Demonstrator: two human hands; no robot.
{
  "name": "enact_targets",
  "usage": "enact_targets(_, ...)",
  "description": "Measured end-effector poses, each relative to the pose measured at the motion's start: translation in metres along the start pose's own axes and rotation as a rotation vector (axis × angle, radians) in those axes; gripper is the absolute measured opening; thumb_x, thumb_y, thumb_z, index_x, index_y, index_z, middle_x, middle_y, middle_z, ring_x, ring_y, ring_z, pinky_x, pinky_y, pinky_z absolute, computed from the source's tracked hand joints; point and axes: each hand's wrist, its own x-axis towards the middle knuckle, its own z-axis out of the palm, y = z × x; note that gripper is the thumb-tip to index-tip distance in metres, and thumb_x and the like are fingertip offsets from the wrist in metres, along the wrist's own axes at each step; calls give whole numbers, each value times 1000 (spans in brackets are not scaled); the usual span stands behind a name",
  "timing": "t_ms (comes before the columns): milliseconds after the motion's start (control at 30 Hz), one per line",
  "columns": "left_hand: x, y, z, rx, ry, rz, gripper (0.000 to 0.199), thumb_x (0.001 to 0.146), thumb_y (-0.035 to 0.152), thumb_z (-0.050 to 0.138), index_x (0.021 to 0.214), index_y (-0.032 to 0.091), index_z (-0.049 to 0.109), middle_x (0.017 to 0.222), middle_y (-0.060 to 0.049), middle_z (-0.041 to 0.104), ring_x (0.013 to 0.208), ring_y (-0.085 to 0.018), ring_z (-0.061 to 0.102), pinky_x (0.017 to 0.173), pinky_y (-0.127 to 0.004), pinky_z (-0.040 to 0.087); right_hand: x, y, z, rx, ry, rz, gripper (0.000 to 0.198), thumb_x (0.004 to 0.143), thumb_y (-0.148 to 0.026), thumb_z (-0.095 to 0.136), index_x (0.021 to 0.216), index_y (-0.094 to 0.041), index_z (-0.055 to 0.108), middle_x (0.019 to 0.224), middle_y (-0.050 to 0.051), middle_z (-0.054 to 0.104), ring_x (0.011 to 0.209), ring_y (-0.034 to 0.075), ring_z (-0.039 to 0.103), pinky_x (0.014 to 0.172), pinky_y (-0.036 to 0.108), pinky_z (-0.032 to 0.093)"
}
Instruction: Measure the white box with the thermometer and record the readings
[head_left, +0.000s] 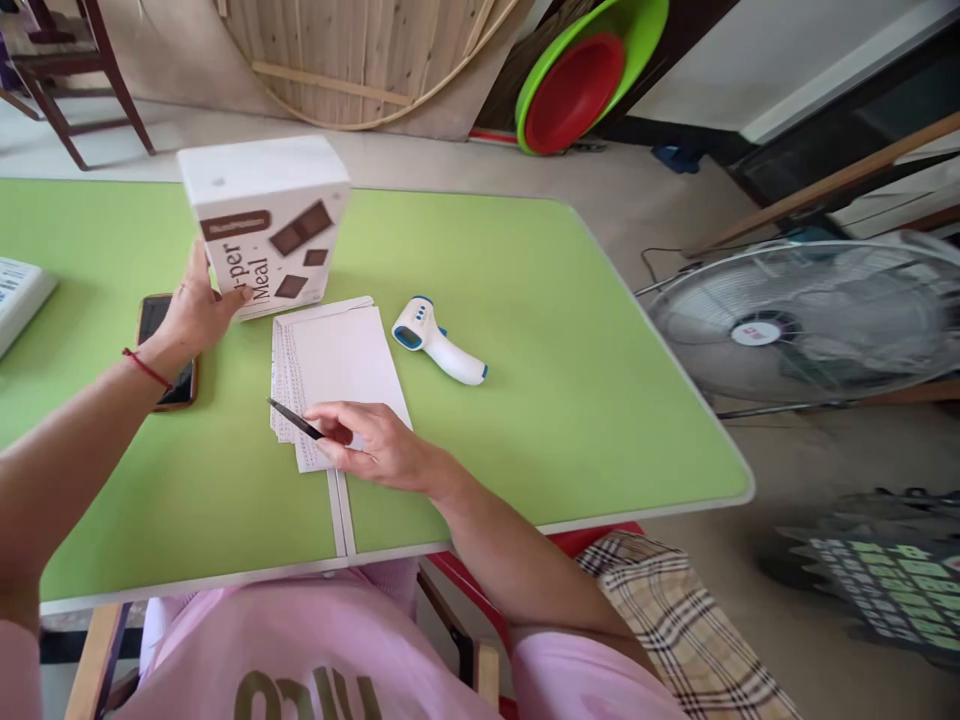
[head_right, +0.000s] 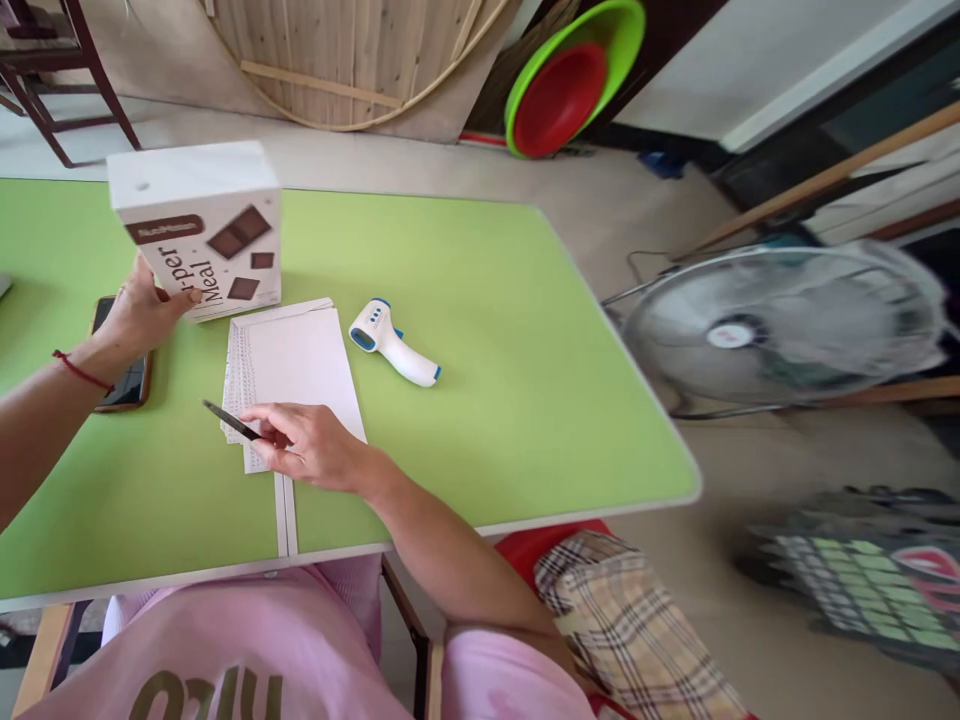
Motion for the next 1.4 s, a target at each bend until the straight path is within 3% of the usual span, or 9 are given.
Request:
enact_targets(100,-20,-1,9,214,173,112,75,74,26,73,137,14,36,142,-22,36,111,-31,55,92,-49,51,-2,-2,-1,199,104,16,34,97,-30,48,128,-22,60,79,-1,63,66,10,57,64,24,50)
enact_targets(200,-52,10,20,392,250,426,55,76,20,63,125,10,40,123,-21,45,117,-32,48,96,-50,49,-3,-5,-8,350,356,35,28,99,-33,46,120,-25,64,87,3,67,77,14,63,68,29,54)
enact_targets(333,-63,26,41,597,-254,421,50,94,34,52,133,5,42,132,-23,49,123,-35,50,102,-52,47,1,-9,-16,290,650,88,49,88,-55,61,127,-25,54,92,6,63,82,19,61,75,38,55)
enact_targets(467,-43,35,58,861,-421,237,54,98,27,46,146,2,38,150,-25,40,139,-40,38,113,-56,37,5,-5,-13,202,824,94,42,86,-58,64,108,-25,51,81,3,56,73,17,56,68,34,51)
enact_targets(567,-44,39,57,922,-547,248,55,96,29,56,144,4,44,152,-23,41,140,-40,39,116,-56,34,4,2,-13,125,916,133,37,93,-60,54,93,-24,52,72,0,52,67,16,53,69,34,49)
enact_targets(733,-84,40,36,1032,-662,339,58,96,30,61,146,7,44,155,-21,38,139,-39,41,113,-54,39,1,12,-18,165,878,91,58,93,-74,38,109,-24,63,84,6,60,80,20,60,80,41,53)
enact_targets(933,-120,37,33,1069,-477,395,55,99,29,56,146,2,44,156,-31,31,142,-44,38,112,-59,38,14,-1,-11,291,795,247,33,81,-52,71,93,-23,61,73,-1,57,66,14,56,66,31,49)
enact_targets(1100,-139,37,39,957,-646,609,72,89,54,68,139,4,54,151,-24,44,141,-44,39,113,-57,39,34,-7,-5,336,711,270,25,81,-40,68,81,-21,52,61,-5,50,54,9,45,54,25,39)
enact_targets(1400,-140,25,47,908,-591,568,81,90,63,63,142,2,51,150,-27,44,141,-49,37,113,-64,37,54,43,12,262,510,382,19,73,-33,66,82,-18,58,69,-3,58,59,9,50,59,25,43)
